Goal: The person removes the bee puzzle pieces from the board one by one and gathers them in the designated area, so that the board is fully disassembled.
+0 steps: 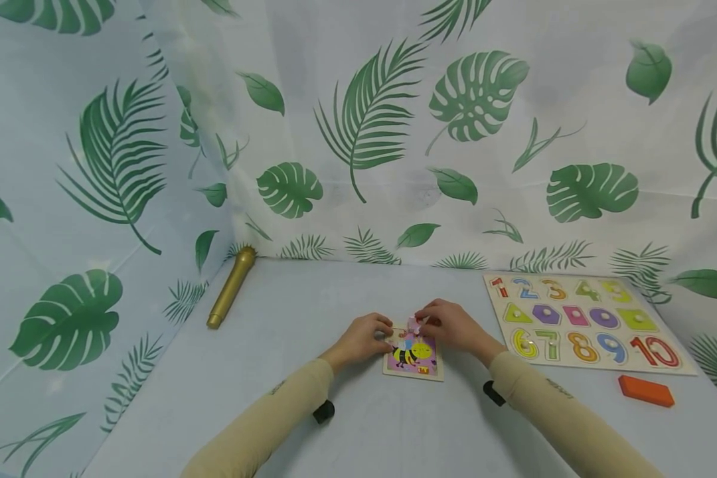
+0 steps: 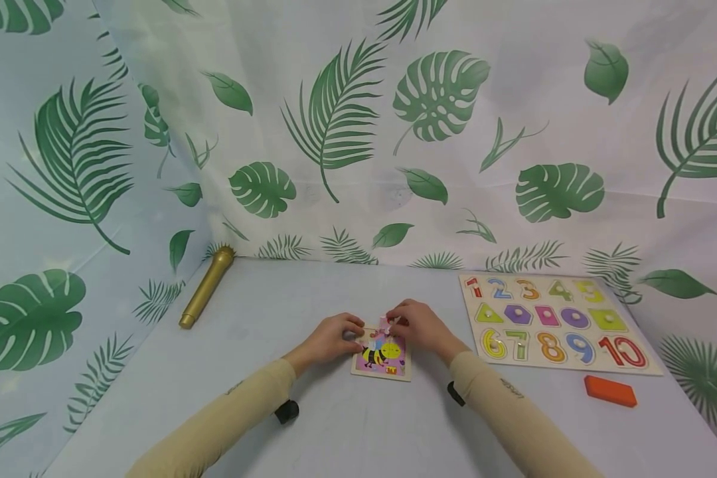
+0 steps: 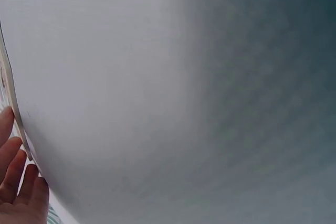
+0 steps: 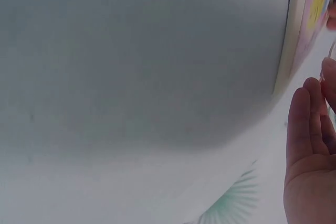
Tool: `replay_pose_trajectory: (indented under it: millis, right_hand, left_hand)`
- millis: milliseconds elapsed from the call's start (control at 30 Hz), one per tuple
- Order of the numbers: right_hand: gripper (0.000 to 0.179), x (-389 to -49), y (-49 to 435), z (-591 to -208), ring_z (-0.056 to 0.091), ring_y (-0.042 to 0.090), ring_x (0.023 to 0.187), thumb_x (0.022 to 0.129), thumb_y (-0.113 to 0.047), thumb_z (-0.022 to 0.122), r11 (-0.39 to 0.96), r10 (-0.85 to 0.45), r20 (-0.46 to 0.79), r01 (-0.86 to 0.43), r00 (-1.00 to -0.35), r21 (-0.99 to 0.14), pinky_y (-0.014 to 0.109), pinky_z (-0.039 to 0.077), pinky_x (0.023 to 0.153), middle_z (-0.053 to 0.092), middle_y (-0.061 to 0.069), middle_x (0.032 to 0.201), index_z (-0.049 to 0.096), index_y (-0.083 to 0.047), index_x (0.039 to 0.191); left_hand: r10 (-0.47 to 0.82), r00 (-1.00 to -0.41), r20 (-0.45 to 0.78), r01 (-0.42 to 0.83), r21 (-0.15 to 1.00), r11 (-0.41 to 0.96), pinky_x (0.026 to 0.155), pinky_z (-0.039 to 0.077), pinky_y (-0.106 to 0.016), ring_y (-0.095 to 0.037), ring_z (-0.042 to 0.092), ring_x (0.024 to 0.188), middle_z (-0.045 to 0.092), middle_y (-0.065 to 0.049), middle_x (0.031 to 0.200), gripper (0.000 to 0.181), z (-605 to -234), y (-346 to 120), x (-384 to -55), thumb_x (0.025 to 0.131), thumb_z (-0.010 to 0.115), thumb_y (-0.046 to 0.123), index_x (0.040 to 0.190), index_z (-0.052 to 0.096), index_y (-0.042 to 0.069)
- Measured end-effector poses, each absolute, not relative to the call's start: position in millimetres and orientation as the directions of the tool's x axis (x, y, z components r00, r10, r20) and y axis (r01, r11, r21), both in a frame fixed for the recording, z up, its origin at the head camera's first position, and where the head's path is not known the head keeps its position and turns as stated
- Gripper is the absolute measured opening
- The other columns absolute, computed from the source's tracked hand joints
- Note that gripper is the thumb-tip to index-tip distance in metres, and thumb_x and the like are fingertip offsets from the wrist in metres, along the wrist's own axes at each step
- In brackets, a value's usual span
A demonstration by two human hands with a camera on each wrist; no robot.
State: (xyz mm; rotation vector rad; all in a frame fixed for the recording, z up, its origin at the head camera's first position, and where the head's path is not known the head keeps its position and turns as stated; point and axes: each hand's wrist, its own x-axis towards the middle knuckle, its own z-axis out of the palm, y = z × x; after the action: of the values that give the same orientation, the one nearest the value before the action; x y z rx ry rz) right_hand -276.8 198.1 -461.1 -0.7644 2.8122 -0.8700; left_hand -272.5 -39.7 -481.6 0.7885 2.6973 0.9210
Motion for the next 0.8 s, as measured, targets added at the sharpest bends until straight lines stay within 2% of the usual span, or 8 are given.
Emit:
replay_pose_trajectory:
  millis: [200, 500, 667, 800]
  right_hand:
    - [0.028, -284.3, 216.6, -460.7, 0.061, 0.02, 0.091, 0.091, -0.01, 0.069, 0.712, -0.469, 0.101, -0.443, -0.877, -0.544, 0.038, 0.054, 0.081, 0.065, 0.01, 0.107, 0.069, 0.0, 0.117]
    - [0.031, -298.5, 240.9, -464.8, 0.06, 0.026, 0.1, 0.093, -0.015, 0.068, 0.759, -0.383, 0.032, -0.334, -0.923, -0.559, 0.045, 0.052, 0.087, 0.064, 0.012, 0.114, 0.067, -0.003, 0.121]
    - [0.031, -303.6, 249.3, -465.8, 0.058, 0.027, 0.1, 0.093, -0.016, 0.067, 0.788, -0.333, -0.009, -0.273, -0.943, -0.552, 0.045, 0.051, 0.088, 0.062, 0.012, 0.114, 0.067, -0.004, 0.122]
    - [0.03, -303.4, 253.2, -464.6, 0.057, 0.026, 0.096, 0.093, -0.013, 0.066, 0.802, -0.327, -0.01, -0.272, -0.945, -0.532, 0.044, 0.05, 0.086, 0.062, 0.013, 0.112, 0.066, -0.001, 0.121]
  left_hand:
    - [0.527, -0.85, -0.013, 0.407, 0.618, 0.673, 0.107, 0.04, -0.036, -0.023, 0.054, 0.122, 0.061, -0.006, 0.127, 0.032, -479.7, -38.7, -271.2, 0.085, 0.077, 0.015, 0.113, 0.071, 0.0]
    - [0.511, -0.859, -0.023, 0.383, 0.632, 0.673, 0.108, 0.04, -0.037, -0.024, 0.053, 0.123, 0.061, -0.007, 0.128, 0.033, -476.0, -37.9, -270.1, 0.084, 0.078, 0.014, 0.113, 0.071, -0.001]
    - [0.511, -0.859, -0.028, 0.382, 0.629, 0.677, 0.108, 0.039, -0.036, -0.024, 0.053, 0.124, 0.06, -0.006, 0.128, 0.034, -477.6, -37.9, -271.3, 0.084, 0.078, 0.015, 0.114, 0.071, 0.0]
    - [0.507, -0.861, -0.033, 0.375, 0.632, 0.678, 0.108, 0.039, -0.036, -0.023, 0.053, 0.124, 0.06, -0.006, 0.129, 0.034, -479.5, -38.1, -271.6, 0.084, 0.078, 0.016, 0.113, 0.071, 0.0]
